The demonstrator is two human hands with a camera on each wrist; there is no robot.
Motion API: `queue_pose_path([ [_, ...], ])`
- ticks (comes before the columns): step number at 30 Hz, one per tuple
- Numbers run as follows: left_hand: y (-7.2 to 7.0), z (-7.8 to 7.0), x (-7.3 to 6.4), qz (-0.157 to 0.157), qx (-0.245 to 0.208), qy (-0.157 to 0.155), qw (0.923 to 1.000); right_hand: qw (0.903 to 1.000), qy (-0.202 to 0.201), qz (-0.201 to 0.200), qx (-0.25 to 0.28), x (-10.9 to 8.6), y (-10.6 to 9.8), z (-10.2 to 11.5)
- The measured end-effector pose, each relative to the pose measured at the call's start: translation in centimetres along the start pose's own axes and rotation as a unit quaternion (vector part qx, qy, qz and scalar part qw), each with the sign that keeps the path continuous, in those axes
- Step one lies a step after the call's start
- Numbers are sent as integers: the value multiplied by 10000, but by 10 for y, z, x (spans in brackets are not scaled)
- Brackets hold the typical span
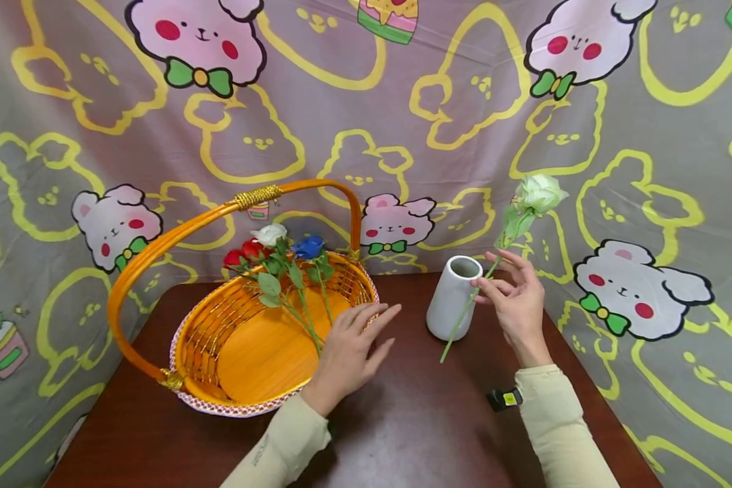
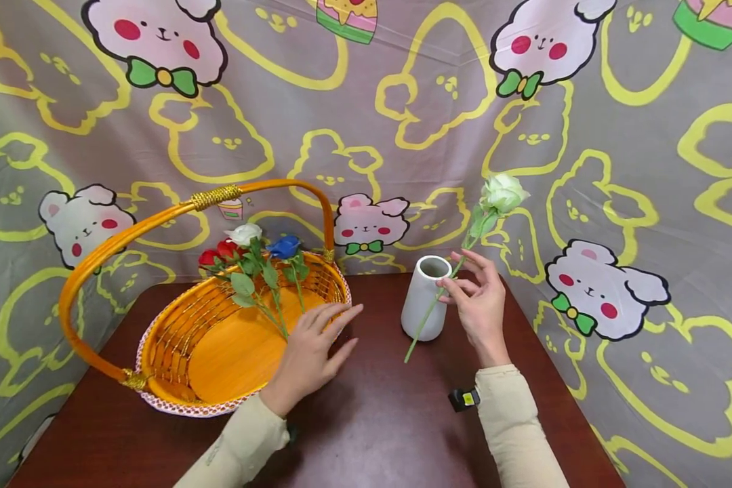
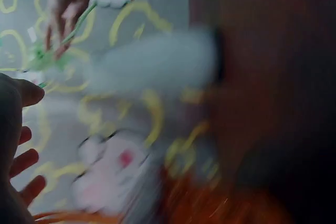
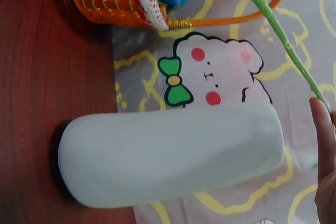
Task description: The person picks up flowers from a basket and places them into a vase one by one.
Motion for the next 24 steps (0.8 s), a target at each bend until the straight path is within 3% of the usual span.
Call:
queue_pose_path([
  [2,32,-4,6,429,-472,-382,9972,9998,3,190,-56,0,-4,-1],
  [4,59,-6,14,849,-884,-781,9894,9991,-12,403,-148,-1,-7,-3],
  [6,82,-6,23,1179,-1312,-1187,9771,9981,-31,566,-256,-2,-10,-4],
  [10,119,-8,41,1489,-2048,-1781,9509,9968,-110,682,-397,-6,-16,-7],
  [16,159,-1,51,1583,-2615,-2345,9228,9962,-156,780,-355,-9,-25,-11],
  [22,182,3,54,1593,-3124,-2756,8950,9957,-80,818,-419,-10,-34,-13],
  [24,188,3,54,1647,-3175,-2823,8902,9957,-65,812,-446,-10,-36,-14],
])
Point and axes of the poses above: each hand's wrist, its own x-axis towards the middle knuckle, its own y-axis out of the palm, z = x × y, the point moved 3 cm from there along x, towards the middle knuckle, and after that the axes turned 3 degrees about -x, right-handed, at the moved point
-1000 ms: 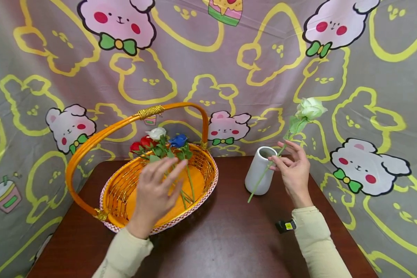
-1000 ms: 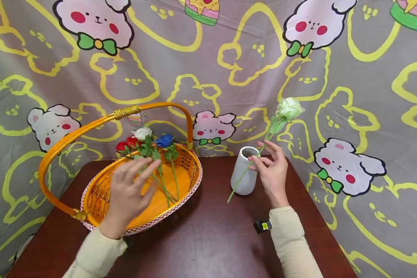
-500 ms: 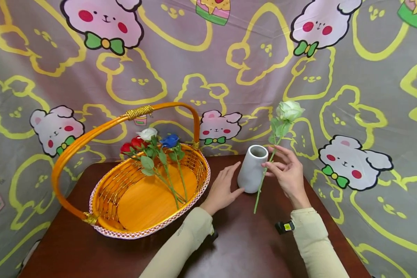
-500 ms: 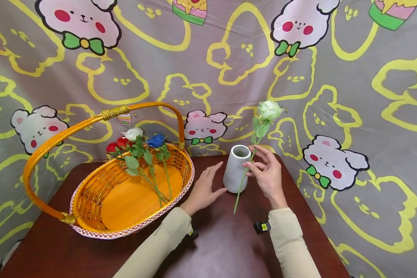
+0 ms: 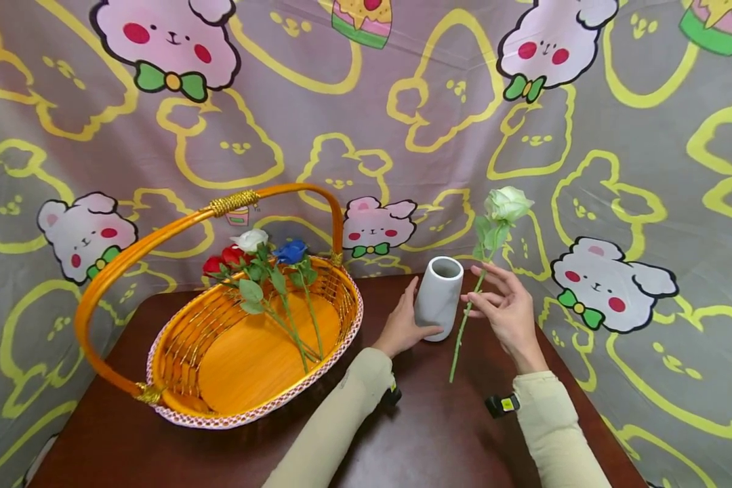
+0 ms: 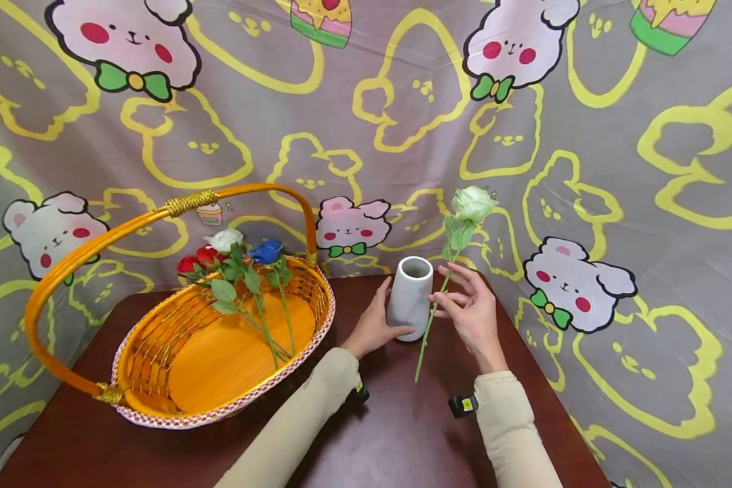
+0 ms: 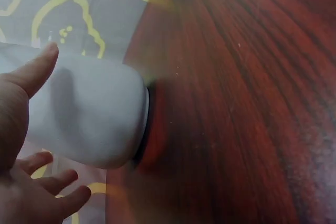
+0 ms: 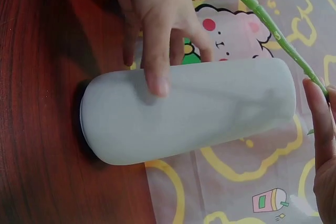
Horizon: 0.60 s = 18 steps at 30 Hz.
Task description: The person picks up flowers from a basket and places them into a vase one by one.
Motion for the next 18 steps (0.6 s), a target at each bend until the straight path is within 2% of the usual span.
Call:
queue_pose_path([
  [4,5,4,4,-18,148,-76,9999,10000,-53,32,-31,0,-1,1],
  [10,5,5,5,-38,288,30,9996,9999,-157,33,50,1,1,2],
  [18,2,6,1,73,288,-65,9995,9998,-135,-138,76,4,2,4],
])
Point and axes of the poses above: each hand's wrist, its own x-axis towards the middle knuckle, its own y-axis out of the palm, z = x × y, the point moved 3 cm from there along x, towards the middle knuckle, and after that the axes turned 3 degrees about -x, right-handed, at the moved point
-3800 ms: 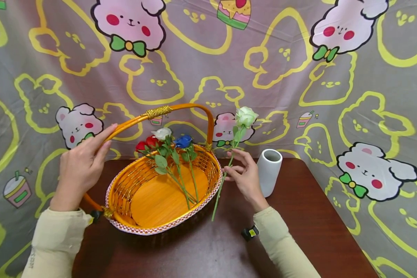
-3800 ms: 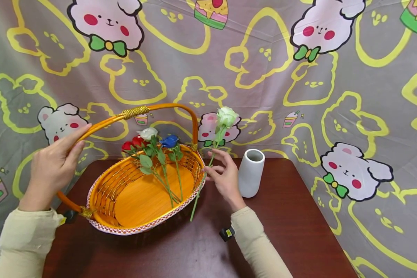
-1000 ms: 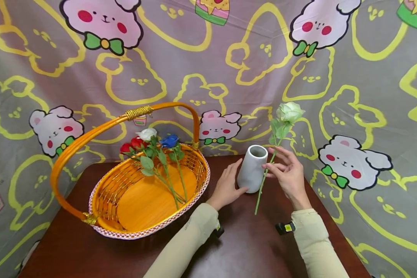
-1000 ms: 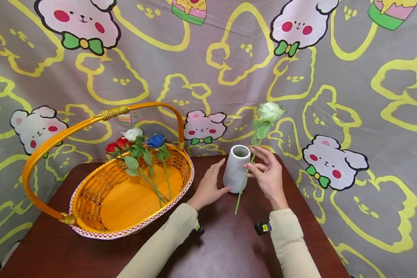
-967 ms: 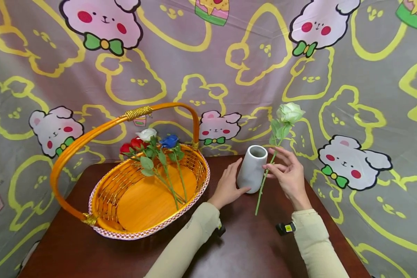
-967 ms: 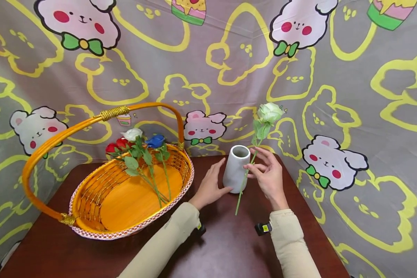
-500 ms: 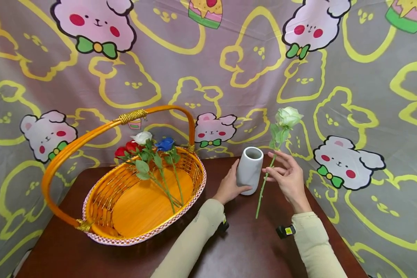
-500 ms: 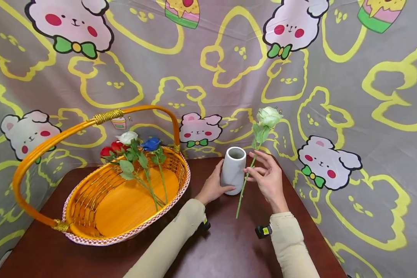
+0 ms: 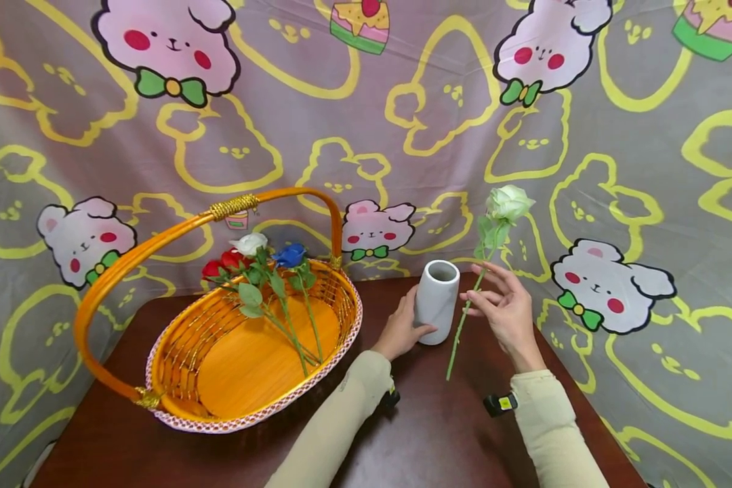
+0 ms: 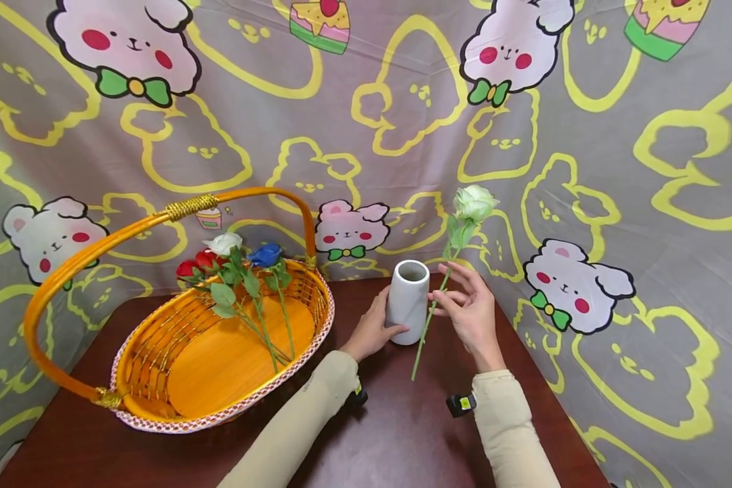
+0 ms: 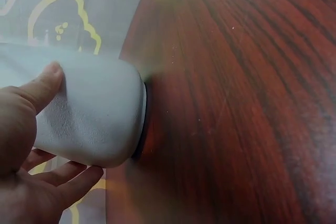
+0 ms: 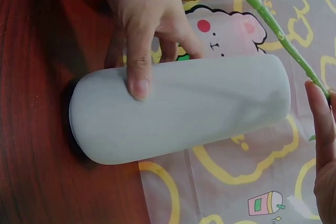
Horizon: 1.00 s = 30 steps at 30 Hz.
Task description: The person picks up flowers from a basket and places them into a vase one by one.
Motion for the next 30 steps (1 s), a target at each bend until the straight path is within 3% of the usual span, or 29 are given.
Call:
queue_pose_path([
  [12,-16,6,-21,-147,101,12,9998,9978,35,-505,431,12,12,8],
  [20,-28,9,-38,-293,223,-87,9993,9940,-168,-736,790,29,30,24],
  [30,-34,14,-44,-500,437,92,9978,9875,-642,-1173,831,59,45,38],
])
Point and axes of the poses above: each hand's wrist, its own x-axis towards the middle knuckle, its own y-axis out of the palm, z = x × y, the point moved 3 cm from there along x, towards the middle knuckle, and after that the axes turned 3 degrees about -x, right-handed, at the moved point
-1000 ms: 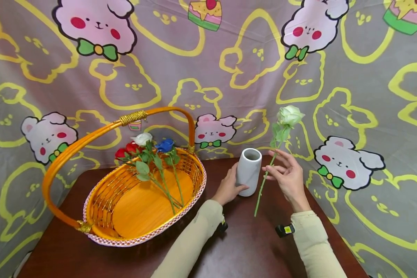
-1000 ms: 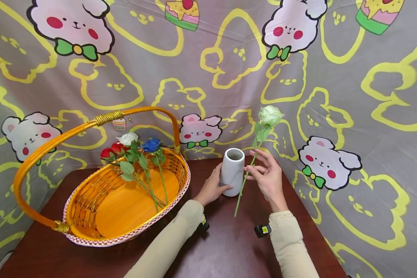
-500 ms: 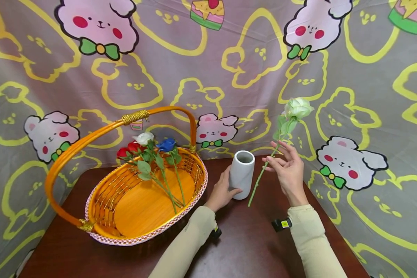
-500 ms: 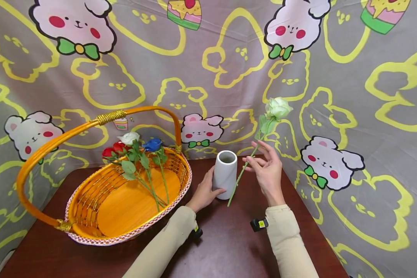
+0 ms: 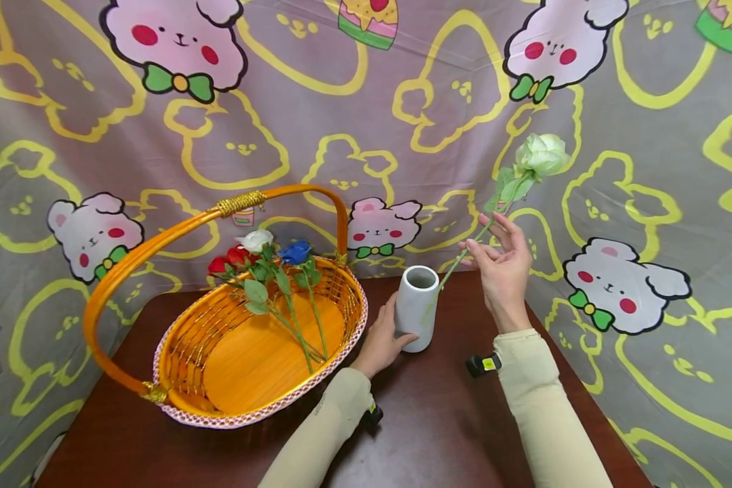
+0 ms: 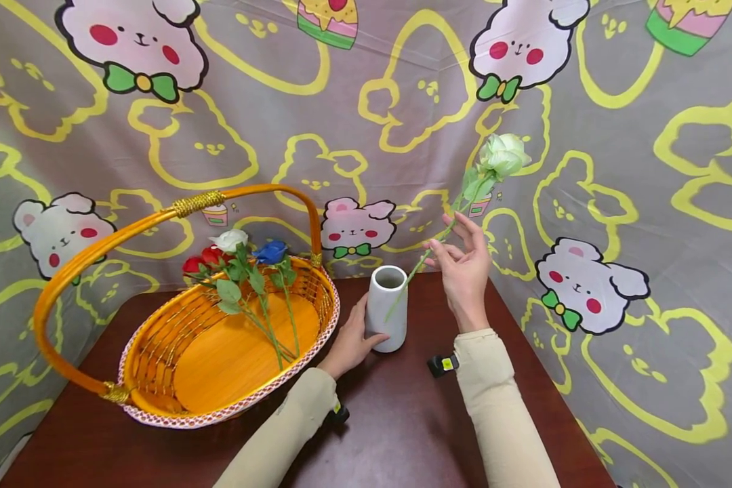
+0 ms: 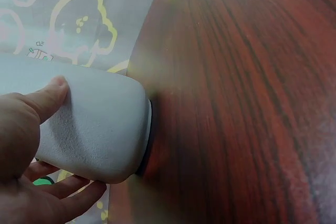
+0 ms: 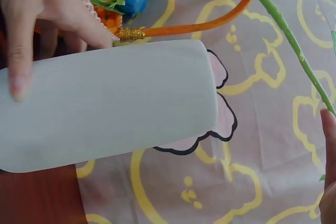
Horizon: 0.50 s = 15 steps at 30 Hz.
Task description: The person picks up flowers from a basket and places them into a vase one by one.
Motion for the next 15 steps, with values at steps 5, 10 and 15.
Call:
queue_pose_path([
  [5,2,4,-2,38,-16,-77,10000,9995,-178,-212,-122,11,5,0],
  [10,4,6,-2,32,-73,-122,9999,9984,-334,-294,-359,19,9,-2],
  [15,3,6,-2,24,-118,-170,9998,9977,-319,-533,-274,27,10,-4],
])
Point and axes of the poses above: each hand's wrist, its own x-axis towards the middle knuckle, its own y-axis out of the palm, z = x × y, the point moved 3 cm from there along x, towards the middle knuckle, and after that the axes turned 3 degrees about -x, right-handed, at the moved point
